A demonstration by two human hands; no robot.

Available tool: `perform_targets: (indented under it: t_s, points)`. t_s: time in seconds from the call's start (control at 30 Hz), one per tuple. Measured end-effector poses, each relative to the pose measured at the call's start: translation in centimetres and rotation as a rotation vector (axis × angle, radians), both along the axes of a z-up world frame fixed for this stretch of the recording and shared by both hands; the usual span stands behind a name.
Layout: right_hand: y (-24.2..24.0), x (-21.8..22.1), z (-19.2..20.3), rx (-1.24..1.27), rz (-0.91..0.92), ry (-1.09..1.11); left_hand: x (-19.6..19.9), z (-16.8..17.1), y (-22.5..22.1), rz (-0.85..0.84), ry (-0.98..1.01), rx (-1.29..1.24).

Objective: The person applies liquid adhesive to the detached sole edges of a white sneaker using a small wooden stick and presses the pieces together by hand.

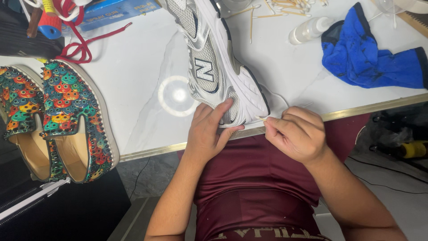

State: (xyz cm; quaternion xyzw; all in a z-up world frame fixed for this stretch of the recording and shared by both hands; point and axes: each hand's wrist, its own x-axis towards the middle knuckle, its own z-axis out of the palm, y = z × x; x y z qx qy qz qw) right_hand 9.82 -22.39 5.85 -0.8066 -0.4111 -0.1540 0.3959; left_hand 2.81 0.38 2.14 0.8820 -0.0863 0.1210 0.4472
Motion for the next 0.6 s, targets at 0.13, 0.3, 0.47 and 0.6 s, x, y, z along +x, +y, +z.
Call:
perform_targets:
  t_s: [0.13,0.3,0.47,0.6]
  points:
    - [0.5,-1.4,-1.0,0.03,-0.064,0.076,0.0,-0.1,0.1,0.001,-0.005,0.007]
    - [0.7,-2.8,-1.7,0.068,-0.141,0.249,-0.1,-0.2,0.1,0.006,0.06,0.009]
    - [1.0,-4.0,-2.1,0.109,-0.173,0.424,-0.2,0.0,0.0,0.008,-0.011,-0.01]
    - [1.0,-4.3,-2.6,0.135,-0.194,0.53,-0.1,-0.1,0.1,0.012,0.122,0.01]
